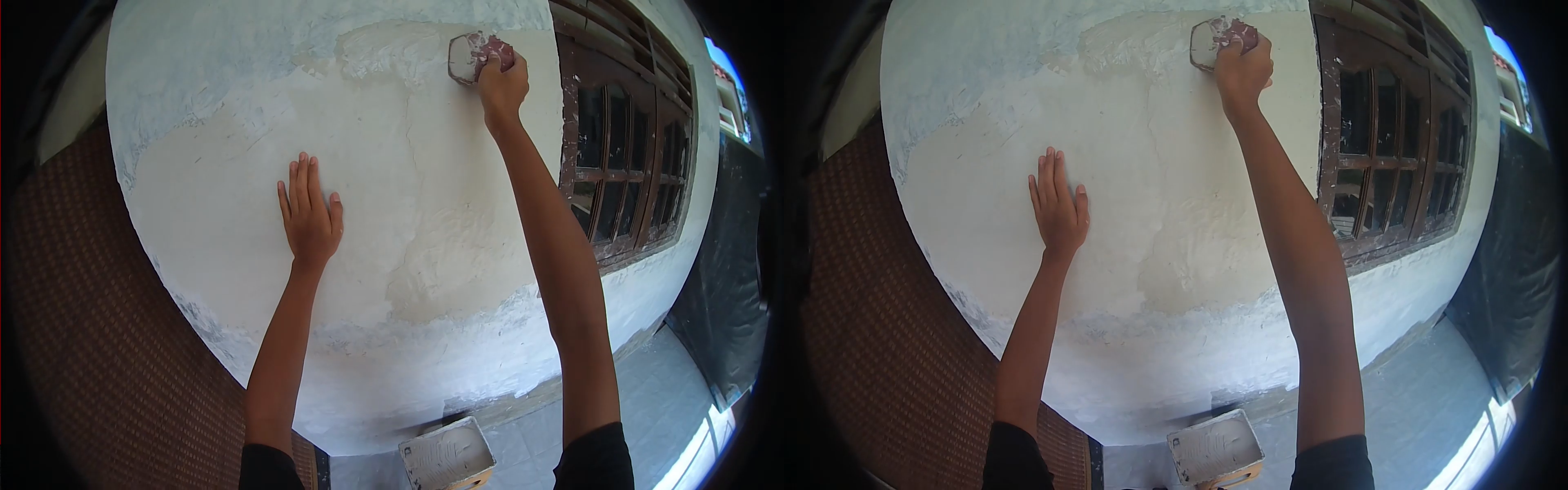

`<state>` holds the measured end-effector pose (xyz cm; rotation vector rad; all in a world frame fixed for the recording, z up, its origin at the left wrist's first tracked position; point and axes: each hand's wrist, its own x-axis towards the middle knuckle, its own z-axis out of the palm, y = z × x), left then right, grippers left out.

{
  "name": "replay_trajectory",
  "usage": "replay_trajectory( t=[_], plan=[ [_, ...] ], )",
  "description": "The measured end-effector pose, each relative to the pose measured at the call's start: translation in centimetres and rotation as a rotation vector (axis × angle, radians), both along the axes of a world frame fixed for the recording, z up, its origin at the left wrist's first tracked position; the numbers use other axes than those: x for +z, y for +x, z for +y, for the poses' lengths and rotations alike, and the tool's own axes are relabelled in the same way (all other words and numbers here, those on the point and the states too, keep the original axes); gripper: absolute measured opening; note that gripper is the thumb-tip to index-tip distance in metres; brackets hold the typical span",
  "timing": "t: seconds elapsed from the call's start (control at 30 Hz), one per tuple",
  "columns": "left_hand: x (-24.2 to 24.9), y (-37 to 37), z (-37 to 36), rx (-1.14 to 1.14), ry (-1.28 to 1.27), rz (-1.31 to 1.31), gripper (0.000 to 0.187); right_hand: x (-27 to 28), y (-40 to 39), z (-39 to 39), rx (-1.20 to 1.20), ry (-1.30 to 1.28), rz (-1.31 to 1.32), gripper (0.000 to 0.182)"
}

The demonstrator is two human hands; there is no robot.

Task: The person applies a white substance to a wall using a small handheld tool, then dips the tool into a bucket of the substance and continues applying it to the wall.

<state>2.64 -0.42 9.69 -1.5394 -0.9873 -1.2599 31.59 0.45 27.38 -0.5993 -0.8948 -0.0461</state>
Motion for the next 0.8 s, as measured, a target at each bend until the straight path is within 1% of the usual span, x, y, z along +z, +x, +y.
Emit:
replay_trajectory(
  t=[0.03,0.07,0.13,0.17,0.2,0.27,0.33,0.37,0.4,0.47,0.5,0.53,0.6,0.67,0.7,0.73,0.8],
  plan=[
    [-0.2,0.0,0.0,0.010,-0.003,-0.002,0.062,0.1,0.5,0.0,0.027,0.001,0.076,0.041],
    [-0.3,0.0,-0.1,0.015,-0.007,-0.002,0.062,-0.1,0.3,0.3,0.032,-0.003,0.076,0.041],
    [-0.5,0.0,0.1,0.022,0.003,0.006,0.061,-0.8,-1.0,0.2,0.284,0.190,-0.057,0.041],
    [-0.6,0.1,0.1,0.022,0.003,0.003,0.061,-1.6,-1.5,-0.3,0.103,0.143,-0.274,0.042],
    [-0.7,0.1,0.1,0.030,0.005,-0.008,0.061,-2.2,-1.9,-0.3,-0.058,0.067,-0.416,0.042],
    [-1.3,0.3,0.1,0.039,0.005,-0.013,0.060,-2.2,-1.8,-0.6,-0.111,-0.062,-0.343,0.039],
    [-2.2,0.2,0.0,0.039,-0.049,-0.008,0.061,-1.4,-0.6,-0.5,0.008,-0.026,-0.011,0.034],
    [-2.5,0.2,0.0,0.045,-0.045,-0.010,0.061,-1.3,0.2,-0.5,0.117,-0.034,0.105,0.031],
    [-2.8,0.3,0.0,0.048,-0.037,-0.002,0.061,-1.6,-0.1,-0.5,0.123,-0.032,0.103,0.031],
    [-3.4,0.3,0.1,0.051,-0.031,0.005,0.061,-2.4,-0.7,-0.5,0.490,0.183,0.042,0.034],
    [-3.5,0.4,0.1,0.052,-0.047,-0.001,0.061,-3.3,-1.0,-0.2,0.149,0.145,-0.205,0.037],
    [-3.7,0.4,0.0,0.051,-0.063,-0.006,0.061,-3.9,-0.9,0.1,-0.067,0.053,-0.390,0.038],
    [-4.2,0.5,0.0,0.050,-0.064,-0.003,0.061,-4.4,-0.1,0.3,-0.160,-0.019,-0.275,0.037],
    [-4.7,0.4,0.0,0.051,-0.061,0.001,0.060,-3.8,1.4,0.2,0.029,-0.025,0.120,0.035],
    [-5.0,0.5,-0.1,0.056,-0.068,0.006,0.060,-3.8,1.9,-0.3,0.161,0.015,0.223,0.033],
    [-5.2,0.5,-0.2,0.059,-0.077,0.012,0.059,-4.3,1.7,-0.6,0.159,0.018,0.222,0.033],
    [-5.4,0.5,-0.3,0.052,-0.101,0.000,0.058,-5.5,1.3,-0.9,0.228,0.088,-0.122,0.033]
  ],
)
